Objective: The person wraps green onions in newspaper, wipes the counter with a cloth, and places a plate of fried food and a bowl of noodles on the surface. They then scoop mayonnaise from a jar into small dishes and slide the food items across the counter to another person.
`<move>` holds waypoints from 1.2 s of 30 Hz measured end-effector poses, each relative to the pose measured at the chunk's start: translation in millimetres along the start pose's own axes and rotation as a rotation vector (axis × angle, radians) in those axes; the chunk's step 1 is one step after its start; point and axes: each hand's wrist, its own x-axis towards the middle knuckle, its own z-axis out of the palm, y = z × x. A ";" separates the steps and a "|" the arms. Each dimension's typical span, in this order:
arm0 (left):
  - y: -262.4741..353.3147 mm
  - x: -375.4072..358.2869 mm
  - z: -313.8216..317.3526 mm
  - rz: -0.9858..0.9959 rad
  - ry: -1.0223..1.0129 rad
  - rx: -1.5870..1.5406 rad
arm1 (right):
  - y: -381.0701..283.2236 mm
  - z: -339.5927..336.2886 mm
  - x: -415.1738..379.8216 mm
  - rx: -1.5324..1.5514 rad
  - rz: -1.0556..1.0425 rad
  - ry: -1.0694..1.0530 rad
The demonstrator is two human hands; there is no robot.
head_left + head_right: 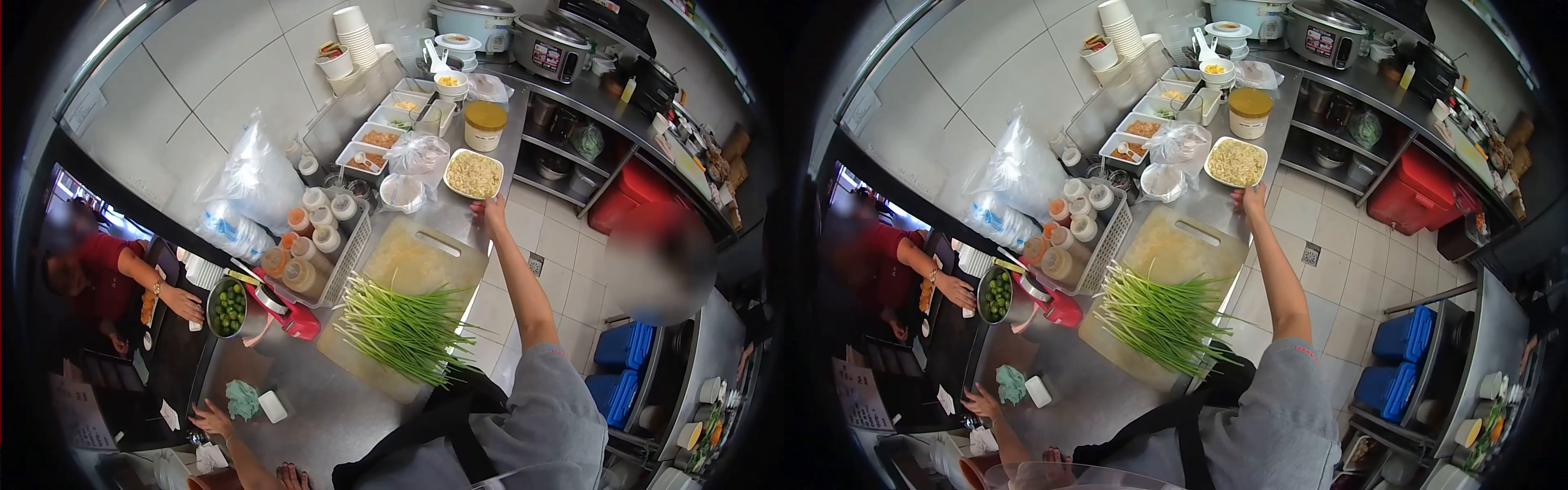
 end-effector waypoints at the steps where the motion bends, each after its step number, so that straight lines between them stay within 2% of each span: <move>1: 2.8 -1.0 -0.4 0.033 0.005 -0.012 | 0.1 2.7 6.4 0.034 -0.008 -0.020; 5: 11.3 -9.1 -7.2 0.068 0.032 -0.060 | 15.2 6.6 37.1 0.137 -0.051 -0.091; 9: 9.0 -17.3 -15.9 0.000 0.023 -0.145 | 4.1 5.5 30.7 0.047 -0.048 0.045; 12: 4.0 -21.9 -20.5 -0.040 0.057 -0.216 | 5.7 -22.8 21.5 -0.038 -0.131 -0.046; 16: -19.5 -18.7 -17.7 -0.028 0.176 -0.255 | -22.7 -63.0 -42.2 -0.124 -0.116 -0.217; 18: -2.2 -21.4 -35.7 -0.135 0.057 -0.145 | -37.5 -77.0 -78.0 -0.156 -0.144 -0.296; 19: -27.3 -14.7 5.4 0.104 0.317 0.044 | -45.6 -78.8 -101.9 -0.172 -0.156 -0.342; 20: -20.4 -21.1 2.6 0.135 0.311 0.149 | -51.8 -76.1 -127.6 -0.214 -0.184 -0.356; 21: 7.0 -33.6 -24.3 0.055 0.296 0.203 | -56.1 -75.9 -147.2 -0.249 -0.176 -0.425; 22: 17.3 -41.1 -34.7 0.072 0.331 0.143 | -55.1 -73.7 -164.1 -0.246 -0.186 -0.496; 23: 23.6 -47.4 -35.7 0.005 0.202 -0.005 | -53.3 -72.0 -178.2 -0.216 -0.160 -0.567; 25: 21.7 -56.1 -22.9 0.040 0.174 -0.182 | -46.2 -59.4 -205.1 -0.167 -0.085 -0.691; 26: 28.9 -60.0 -29.3 -0.067 -0.057 -0.367 | -38.7 -53.1 -213.4 -0.156 -0.040 -0.748; 28: 16.7 -62.5 1.7 0.030 -0.242 -0.622 | -35.7 -26.9 -248.6 -0.111 0.040 -0.858; 30: 45.6 -78.1 -26.1 -0.042 -0.276 -0.368 | -27.6 -0.1 -275.1 -0.119 0.082 -0.944; 32: 38.3 -91.0 -7.4 0.092 -0.291 -0.336 | -20.9 30.7 -297.1 -0.140 0.139 -1.102; 34: 42.5 -100.6 -31.8 0.048 -0.370 -0.328 | -6.3 62.3 -316.5 -0.123 0.214 -1.224; 36: 41.4 -95.5 -49.1 -0.055 -0.533 -0.304 | 7.1 95.1 -340.3 -0.150 0.249 -1.308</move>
